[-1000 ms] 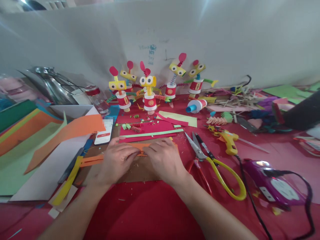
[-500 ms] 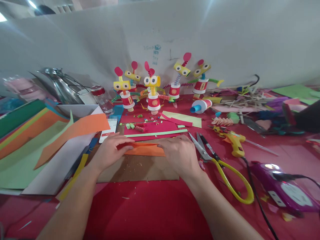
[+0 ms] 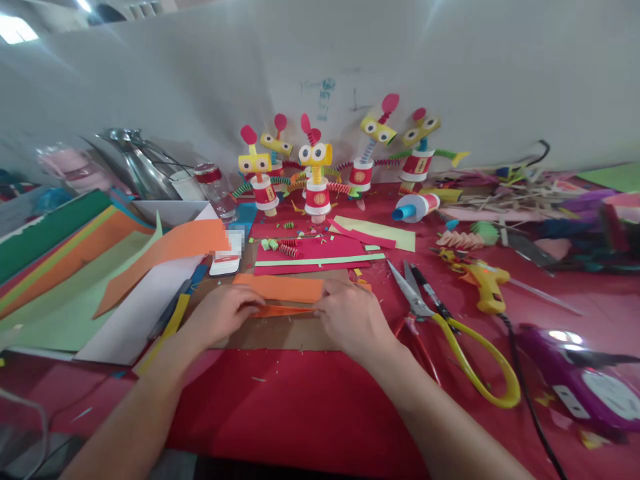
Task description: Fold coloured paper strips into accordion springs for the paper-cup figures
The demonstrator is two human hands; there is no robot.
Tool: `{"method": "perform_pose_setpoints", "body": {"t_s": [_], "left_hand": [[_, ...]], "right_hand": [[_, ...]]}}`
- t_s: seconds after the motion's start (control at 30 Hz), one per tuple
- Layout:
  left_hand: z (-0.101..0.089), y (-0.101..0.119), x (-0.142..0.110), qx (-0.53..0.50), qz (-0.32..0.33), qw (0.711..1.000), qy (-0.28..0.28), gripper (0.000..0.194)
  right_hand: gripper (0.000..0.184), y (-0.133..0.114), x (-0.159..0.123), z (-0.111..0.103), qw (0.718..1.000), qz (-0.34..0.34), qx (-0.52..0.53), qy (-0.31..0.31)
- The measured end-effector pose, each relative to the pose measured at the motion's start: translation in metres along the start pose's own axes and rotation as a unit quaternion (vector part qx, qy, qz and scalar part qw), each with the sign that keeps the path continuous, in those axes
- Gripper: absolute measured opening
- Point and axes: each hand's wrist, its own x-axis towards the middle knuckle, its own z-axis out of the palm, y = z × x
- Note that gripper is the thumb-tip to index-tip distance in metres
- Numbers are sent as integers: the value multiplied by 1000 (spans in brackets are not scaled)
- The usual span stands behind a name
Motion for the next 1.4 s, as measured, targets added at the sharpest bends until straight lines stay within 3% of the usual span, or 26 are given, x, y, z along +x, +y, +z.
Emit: {"method": "perform_pose_setpoints", "body": {"t_s": [0.23, 0.37, 0.63, 0.93, 1.23, 1.4], "left_hand": [[18, -3, -29, 49, 85, 992, 81, 36], [19, 6, -26, 70, 85, 988, 106, 15], [24, 19, -17, 83, 127, 979, 138, 15], [33, 10, -13, 45, 179, 966, 183, 17], [22, 2, -19, 43, 166, 969, 176, 12], [7, -8, -25, 42, 154, 979, 125, 13]], "right_hand": [[23, -2, 1, 6, 999, 1, -17, -48], [24, -2, 3, 4, 999, 9, -22, -47], [23, -1, 4, 1, 998, -1, -14, -54], [23, 0, 2, -1, 999, -13, 6, -45], [19, 3, 2, -4, 998, -19, 27, -56], [20, 8, 3, -8, 997, -13, 12, -69]]}}
